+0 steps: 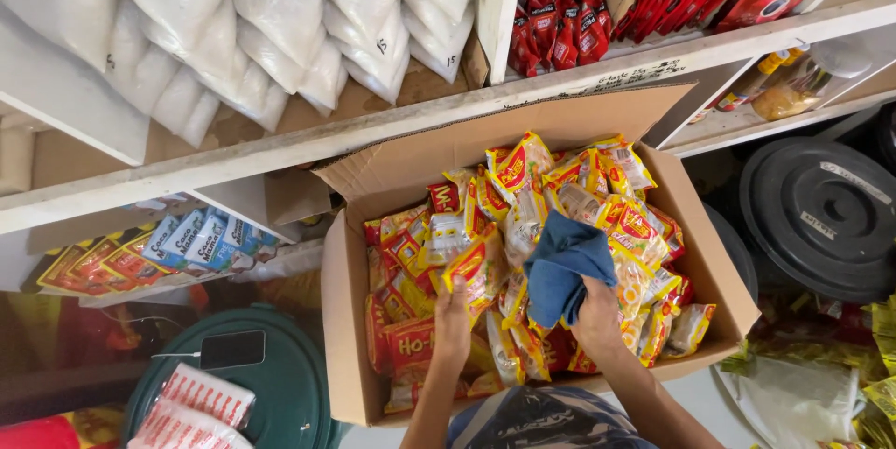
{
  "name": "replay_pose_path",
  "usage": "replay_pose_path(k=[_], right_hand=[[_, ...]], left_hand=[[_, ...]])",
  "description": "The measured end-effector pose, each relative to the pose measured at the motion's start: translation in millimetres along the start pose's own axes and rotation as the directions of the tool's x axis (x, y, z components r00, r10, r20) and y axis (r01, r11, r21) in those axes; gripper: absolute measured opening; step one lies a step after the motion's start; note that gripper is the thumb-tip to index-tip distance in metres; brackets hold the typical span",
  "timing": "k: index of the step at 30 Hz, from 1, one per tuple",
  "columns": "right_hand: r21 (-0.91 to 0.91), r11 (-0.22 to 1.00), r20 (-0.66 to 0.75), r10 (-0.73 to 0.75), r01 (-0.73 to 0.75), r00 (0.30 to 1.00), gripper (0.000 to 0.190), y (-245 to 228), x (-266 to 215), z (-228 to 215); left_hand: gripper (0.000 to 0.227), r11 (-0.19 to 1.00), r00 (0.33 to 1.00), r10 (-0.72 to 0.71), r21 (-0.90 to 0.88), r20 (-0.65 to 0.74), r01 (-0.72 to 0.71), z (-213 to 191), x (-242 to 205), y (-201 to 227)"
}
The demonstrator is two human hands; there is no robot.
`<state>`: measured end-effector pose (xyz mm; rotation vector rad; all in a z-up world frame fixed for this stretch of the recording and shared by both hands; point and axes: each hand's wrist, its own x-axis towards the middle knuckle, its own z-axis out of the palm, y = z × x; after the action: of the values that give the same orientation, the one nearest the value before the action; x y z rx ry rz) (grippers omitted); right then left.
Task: Cleaning instant noodle packets with a cloth and placing them onto a shelf.
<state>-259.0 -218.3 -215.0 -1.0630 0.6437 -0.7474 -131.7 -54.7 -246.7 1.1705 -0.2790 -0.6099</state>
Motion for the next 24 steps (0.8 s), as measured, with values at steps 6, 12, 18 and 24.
replay_pose_path(k=[6, 12, 18, 24], right_hand=[[-0.055, 0.971, 0.365, -0.198, 0.234, 0.909, 0.056, -36, -17, 85], [-0.366, 0.339, 0.786, -0.386, 0.866, 0.483, 0.059, -24, -36, 122], [-0.423, 0.257, 0.794, -0.356, 0.869, 0.492, 0.071, -22, -14, 119], [-0.369, 0.675, 0.692, -0.259, 0.639, 0.673, 0.074, -18, 27, 103]], left_hand=[[0.064, 0.863, 0.998, -0.060, -0.504, -0.029, 0.037, 8, -18, 61], [0.060, 0.822, 1.000, -0.015, -0.569, 0.017, 0.023, 14, -22, 65], [0.056, 0.806, 1.000, -0.005, -0.591, 0.024, 0.018, 13, -36, 62], [0.058, 0.841, 0.997, 0.032, -0.540, 0.074, 0.013, 16, -45, 78]])
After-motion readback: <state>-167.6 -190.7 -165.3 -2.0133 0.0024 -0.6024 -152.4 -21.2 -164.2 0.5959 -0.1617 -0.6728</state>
